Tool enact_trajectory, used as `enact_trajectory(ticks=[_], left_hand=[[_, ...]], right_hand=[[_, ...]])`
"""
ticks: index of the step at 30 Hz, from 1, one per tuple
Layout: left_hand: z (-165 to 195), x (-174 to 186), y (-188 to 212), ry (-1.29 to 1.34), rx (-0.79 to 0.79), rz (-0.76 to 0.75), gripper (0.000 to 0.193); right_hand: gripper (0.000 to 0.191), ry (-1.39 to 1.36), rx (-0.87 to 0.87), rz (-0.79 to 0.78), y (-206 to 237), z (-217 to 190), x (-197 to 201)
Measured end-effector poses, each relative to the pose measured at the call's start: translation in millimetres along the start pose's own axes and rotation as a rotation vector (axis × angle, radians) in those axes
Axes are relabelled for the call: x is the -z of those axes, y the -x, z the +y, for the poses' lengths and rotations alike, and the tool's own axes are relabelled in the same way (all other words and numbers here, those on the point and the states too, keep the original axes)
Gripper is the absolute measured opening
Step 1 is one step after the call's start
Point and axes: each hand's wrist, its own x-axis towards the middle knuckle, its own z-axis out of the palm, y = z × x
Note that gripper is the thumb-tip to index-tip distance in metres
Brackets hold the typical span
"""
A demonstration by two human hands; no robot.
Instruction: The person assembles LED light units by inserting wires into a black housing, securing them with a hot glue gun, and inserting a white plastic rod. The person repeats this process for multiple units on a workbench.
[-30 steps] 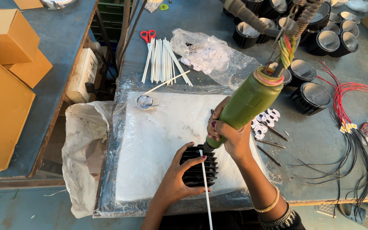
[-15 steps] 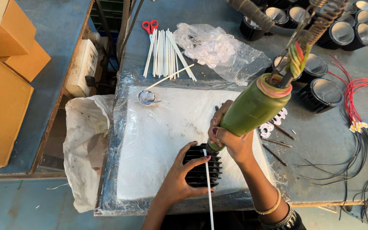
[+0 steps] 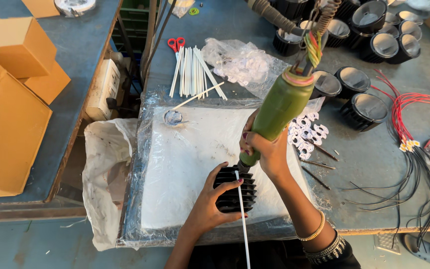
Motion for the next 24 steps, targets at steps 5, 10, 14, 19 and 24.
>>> enact_trajectory(ticks=[5, 10, 14, 19, 24], left_hand=[[-1, -1, 2, -0.006, -0.02, 0.009, 0.071], [-2, -1, 2, -0.007, -0.027, 0.008, 0.071], [-4, -1, 2, 0.001, -0.013, -0.003, 0.072], [-7, -1, 1, -0.007, -0.013, -0.006, 0.073], [-8, -1, 1, -0.01, -0.025, -0.002, 0.074]], right_hand=[[0.017, -0.051, 0.029, 0.007, -6, -11, -2], [0.019, -0.06, 0.004, -0.035, -3, -12, -8], [0.018, -0.045, 0.011, -0.053, -1, -5, -12], [0.018, -0.044, 0.008, -0.074, 0, 3, -11], [0.018, -0.032, -0.019, -0.094, 0, 8, -6]])
